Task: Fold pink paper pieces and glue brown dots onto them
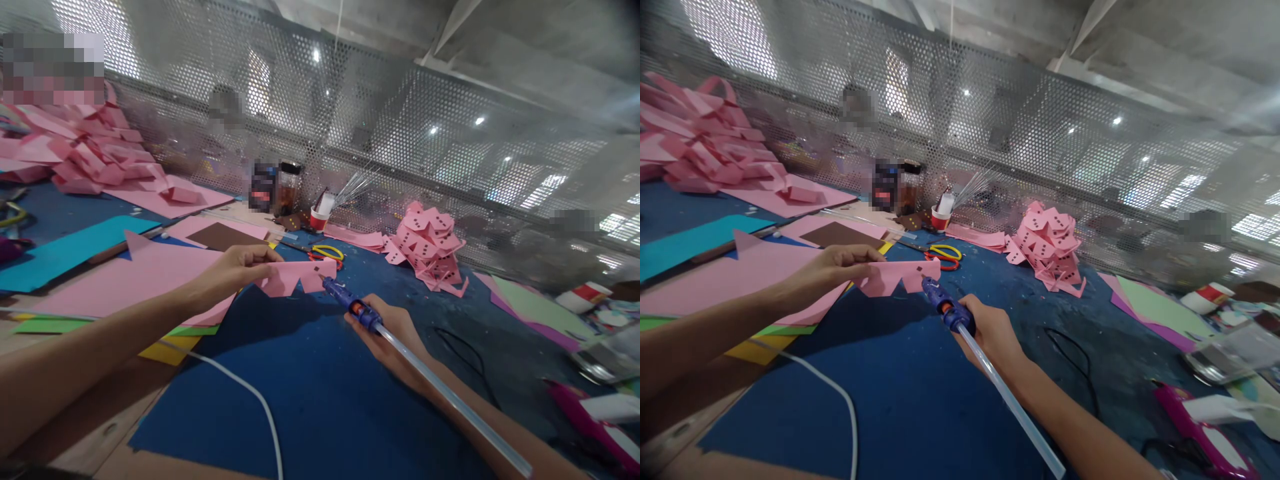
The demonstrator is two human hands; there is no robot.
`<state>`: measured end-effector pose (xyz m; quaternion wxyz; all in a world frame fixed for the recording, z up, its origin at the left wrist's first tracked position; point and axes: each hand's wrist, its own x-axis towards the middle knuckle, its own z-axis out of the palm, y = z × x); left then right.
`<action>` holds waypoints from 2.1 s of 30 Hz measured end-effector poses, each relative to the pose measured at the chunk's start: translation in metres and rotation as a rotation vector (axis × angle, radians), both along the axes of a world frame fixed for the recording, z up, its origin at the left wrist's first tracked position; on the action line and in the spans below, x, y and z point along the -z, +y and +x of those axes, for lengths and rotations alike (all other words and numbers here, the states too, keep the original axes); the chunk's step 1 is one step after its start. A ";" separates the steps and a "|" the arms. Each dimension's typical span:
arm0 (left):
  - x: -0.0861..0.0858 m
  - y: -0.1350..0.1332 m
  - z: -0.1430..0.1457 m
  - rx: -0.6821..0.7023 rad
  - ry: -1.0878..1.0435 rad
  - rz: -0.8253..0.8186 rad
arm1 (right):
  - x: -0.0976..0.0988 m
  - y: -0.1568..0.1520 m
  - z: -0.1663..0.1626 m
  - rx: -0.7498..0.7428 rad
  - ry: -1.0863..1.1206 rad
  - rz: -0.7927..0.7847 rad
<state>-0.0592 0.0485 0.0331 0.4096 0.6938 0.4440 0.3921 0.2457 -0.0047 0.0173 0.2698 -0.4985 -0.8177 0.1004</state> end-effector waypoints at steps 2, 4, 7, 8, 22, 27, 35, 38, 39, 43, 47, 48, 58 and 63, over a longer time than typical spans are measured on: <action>0.000 0.000 0.000 -0.001 0.003 0.004 | 0.001 0.000 0.000 0.012 -0.001 0.009; -0.001 -0.001 0.000 -0.006 0.010 0.002 | 0.001 0.000 0.000 0.012 -0.009 0.006; -0.002 -0.001 0.001 -0.010 0.020 0.006 | 0.001 0.001 0.001 0.003 -0.022 0.006; -0.003 -0.002 0.002 -0.009 0.023 0.007 | 0.001 0.001 0.001 -0.005 -0.024 0.006; -0.005 -0.002 0.002 -0.009 0.024 0.005 | -0.002 0.001 0.000 -0.012 -0.032 -0.021; -0.004 -0.001 0.002 -0.012 0.030 0.013 | -0.001 0.001 0.001 -0.013 -0.049 -0.024; -0.004 -0.002 0.002 -0.013 0.007 -0.012 | -0.001 0.001 0.003 -0.009 -0.050 -0.036; -0.004 -0.002 0.002 -0.014 0.010 -0.011 | 0.000 0.001 0.003 -0.013 -0.046 -0.024; -0.004 -0.002 0.002 -0.018 0.013 -0.010 | 0.000 0.001 0.003 -0.013 -0.047 -0.023; -0.003 0.000 0.002 -0.022 0.011 -0.012 | 0.000 0.001 0.002 -0.003 -0.054 -0.038; -0.003 0.000 0.002 -0.007 -0.001 -0.010 | -0.001 0.001 0.002 -0.009 -0.058 -0.050; -0.002 0.000 0.002 -0.008 0.000 -0.008 | -0.001 0.001 0.002 -0.008 -0.059 -0.050; -0.004 -0.001 0.002 -0.006 0.019 0.002 | 0.004 0.002 0.003 0.002 -0.047 0.003; -0.003 0.000 0.002 -0.018 0.026 0.002 | 0.004 0.002 0.004 -0.002 -0.049 -0.011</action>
